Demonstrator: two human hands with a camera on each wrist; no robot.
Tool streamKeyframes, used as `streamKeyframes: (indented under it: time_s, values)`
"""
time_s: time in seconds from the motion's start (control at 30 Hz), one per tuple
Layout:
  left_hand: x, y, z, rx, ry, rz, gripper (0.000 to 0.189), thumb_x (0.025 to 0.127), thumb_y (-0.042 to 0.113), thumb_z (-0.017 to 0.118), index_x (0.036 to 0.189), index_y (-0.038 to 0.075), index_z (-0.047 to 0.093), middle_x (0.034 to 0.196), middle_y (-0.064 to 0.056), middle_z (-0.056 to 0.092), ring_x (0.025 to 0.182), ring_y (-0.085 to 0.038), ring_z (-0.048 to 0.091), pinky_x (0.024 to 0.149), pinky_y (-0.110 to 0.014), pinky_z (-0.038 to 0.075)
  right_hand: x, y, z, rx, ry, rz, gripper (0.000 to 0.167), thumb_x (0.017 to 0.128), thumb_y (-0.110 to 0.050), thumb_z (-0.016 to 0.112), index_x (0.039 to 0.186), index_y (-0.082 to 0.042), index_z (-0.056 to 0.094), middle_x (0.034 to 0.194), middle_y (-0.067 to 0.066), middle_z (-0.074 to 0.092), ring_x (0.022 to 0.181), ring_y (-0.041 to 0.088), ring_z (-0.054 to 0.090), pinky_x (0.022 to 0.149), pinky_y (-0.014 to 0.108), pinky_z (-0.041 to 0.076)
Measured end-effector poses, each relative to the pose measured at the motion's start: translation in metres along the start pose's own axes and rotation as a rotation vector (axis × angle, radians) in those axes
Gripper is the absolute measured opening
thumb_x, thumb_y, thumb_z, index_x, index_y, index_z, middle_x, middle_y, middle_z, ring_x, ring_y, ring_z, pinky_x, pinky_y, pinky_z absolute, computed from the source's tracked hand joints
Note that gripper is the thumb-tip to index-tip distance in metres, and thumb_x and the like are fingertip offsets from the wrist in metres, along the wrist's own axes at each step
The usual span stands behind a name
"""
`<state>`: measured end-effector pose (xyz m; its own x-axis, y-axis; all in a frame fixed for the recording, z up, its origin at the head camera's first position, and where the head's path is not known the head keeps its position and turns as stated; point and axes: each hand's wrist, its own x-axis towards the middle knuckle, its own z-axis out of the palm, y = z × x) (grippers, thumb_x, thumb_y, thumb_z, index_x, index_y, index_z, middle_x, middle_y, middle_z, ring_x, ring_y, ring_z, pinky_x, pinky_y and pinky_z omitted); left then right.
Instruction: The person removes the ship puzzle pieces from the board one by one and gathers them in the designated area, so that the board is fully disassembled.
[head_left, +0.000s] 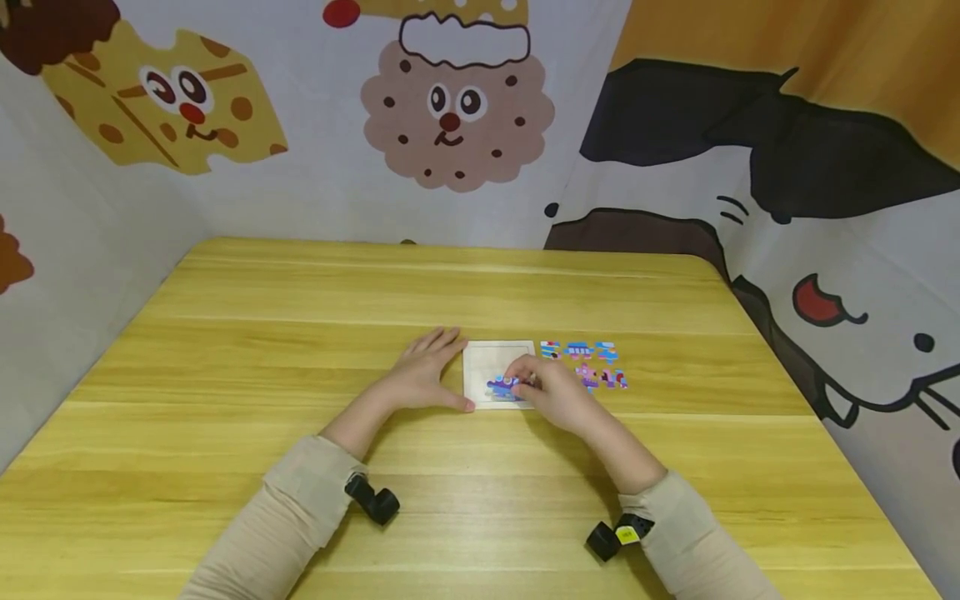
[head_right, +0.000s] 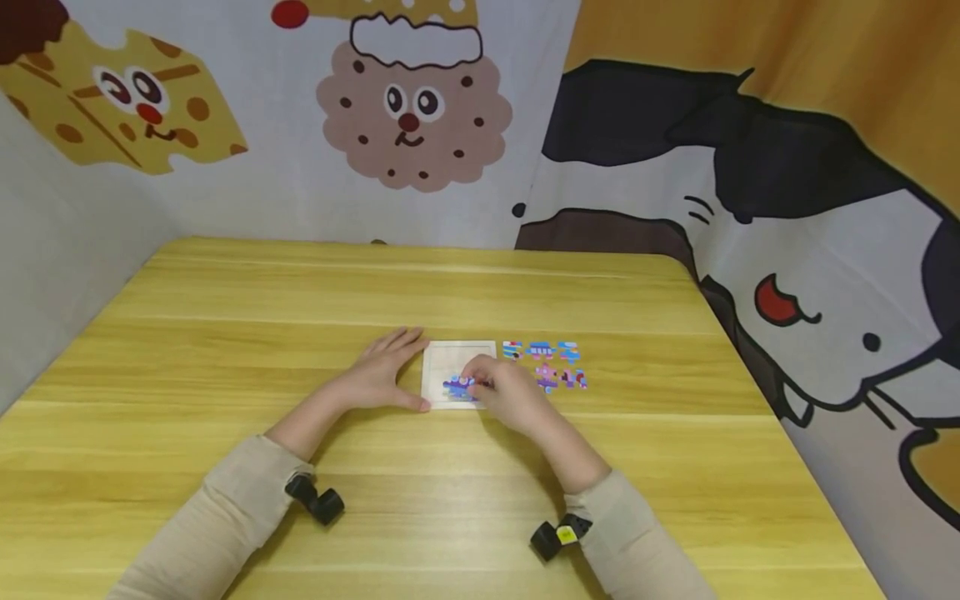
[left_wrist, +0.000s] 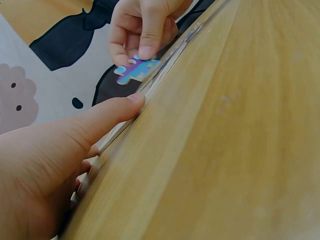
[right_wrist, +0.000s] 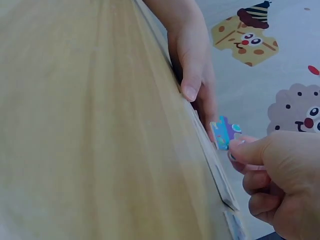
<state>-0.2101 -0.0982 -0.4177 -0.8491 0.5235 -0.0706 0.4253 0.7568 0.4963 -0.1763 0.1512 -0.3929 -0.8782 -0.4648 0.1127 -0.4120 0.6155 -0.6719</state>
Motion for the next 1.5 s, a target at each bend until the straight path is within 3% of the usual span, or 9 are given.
streamKeyframes:
  time_s: [0.17, 0.37, 0.63, 0.77, 1.0, 1.17, 1.33, 1.5]
  values:
    - [0.001, -0.001, 0.0, 0.008, -0.004, 0.003, 0.114, 0.067, 0.071, 0.07, 0.154, 0.015, 0.021, 0.16, -0.005, 0.007, 0.145, -0.028, -0.001, 0.113, -0.051, 0.0, -0.001, 0.0, -0.009, 0.08, 0.049, -0.005, 0.013, 0.087, -0.005, 0.07, 0.097, -0.011, 0.069, 0.086, 0.0, 0.065, 0.056, 0.014, 0.043, 0.046, 0.025, 0.038]
    - [0.0, 0.0, -0.001, 0.004, -0.013, 0.002, 0.113, 0.068, 0.07, 0.07, 0.154, 0.015, 0.02, 0.16, -0.005, 0.006, 0.145, -0.028, -0.002, 0.113, -0.051, -0.001, -0.005, 0.001, -0.021, 0.111, 0.089, 0.045, 0.012, 0.086, -0.008, 0.071, 0.097, -0.014, 0.072, 0.083, -0.001, 0.065, 0.05, 0.013, 0.035, 0.041, 0.023, 0.029]
    - [-0.001, 0.001, 0.0, 0.001, -0.02, 0.001, 0.112, 0.069, 0.068, 0.07, 0.154, 0.015, 0.02, 0.16, -0.004, 0.005, 0.144, -0.027, -0.003, 0.113, -0.051, -0.001, -0.014, 0.01, -0.03, 0.146, 0.085, 0.088, 0.014, 0.086, -0.008, 0.071, 0.096, -0.016, 0.075, 0.08, 0.0, 0.064, 0.046, 0.013, 0.037, 0.039, 0.023, 0.031]
    - [-0.001, 0.002, 0.0, -0.001, -0.019, -0.001, 0.112, 0.07, 0.068, 0.071, 0.154, 0.016, 0.019, 0.16, -0.004, 0.004, 0.144, -0.027, -0.003, 0.113, -0.051, -0.001, -0.021, 0.017, -0.033, 0.171, 0.075, 0.072, 0.013, 0.086, -0.004, 0.07, 0.097, -0.011, 0.075, 0.085, 0.003, 0.065, 0.047, 0.012, 0.037, 0.04, 0.022, 0.032]
    - [-0.001, 0.003, -0.001, 0.001, -0.014, 0.0, 0.112, 0.069, 0.068, 0.071, 0.154, 0.015, 0.02, 0.16, -0.004, 0.005, 0.145, -0.027, -0.003, 0.113, -0.052, -0.001, -0.034, 0.029, -0.042, 0.188, 0.089, 0.044, 0.016, 0.086, 0.001, 0.068, 0.099, -0.006, 0.074, 0.108, 0.011, 0.066, 0.051, 0.009, 0.035, 0.044, 0.021, 0.031]
    - [-0.001, 0.002, -0.001, 0.001, -0.02, -0.001, 0.112, 0.069, 0.069, 0.07, 0.154, 0.016, 0.019, 0.16, -0.004, 0.005, 0.145, -0.026, -0.003, 0.113, -0.051, -0.001, -0.042, 0.039, -0.05, 0.209, 0.09, 0.063, 0.015, 0.085, 0.001, 0.069, 0.099, -0.003, 0.073, 0.095, 0.01, 0.066, 0.057, 0.01, 0.039, 0.047, 0.021, 0.033]
    - [-0.001, 0.001, -0.001, -0.003, -0.014, 0.002, 0.113, 0.069, 0.069, 0.071, 0.154, 0.015, 0.02, 0.16, -0.004, 0.005, 0.145, -0.027, -0.003, 0.113, -0.052, -0.001, -0.05, 0.05, -0.057, 0.217, 0.097, 0.09, 0.014, 0.085, -0.001, 0.07, 0.099, -0.001, 0.072, 0.079, 0.007, 0.058, 0.053, 0.008, 0.034, 0.045, 0.021, 0.03]
    - [0.0, 0.0, -0.001, -0.001, -0.009, 0.008, 0.113, 0.069, 0.068, 0.071, 0.154, 0.014, 0.02, 0.16, -0.005, 0.006, 0.145, -0.027, -0.002, 0.113, -0.052, -0.001, -0.056, 0.06, -0.064, 0.207, 0.087, 0.085, 0.014, 0.084, 0.002, 0.069, 0.097, 0.002, 0.072, 0.074, 0.003, 0.059, 0.054, 0.007, 0.039, 0.045, 0.021, 0.034]
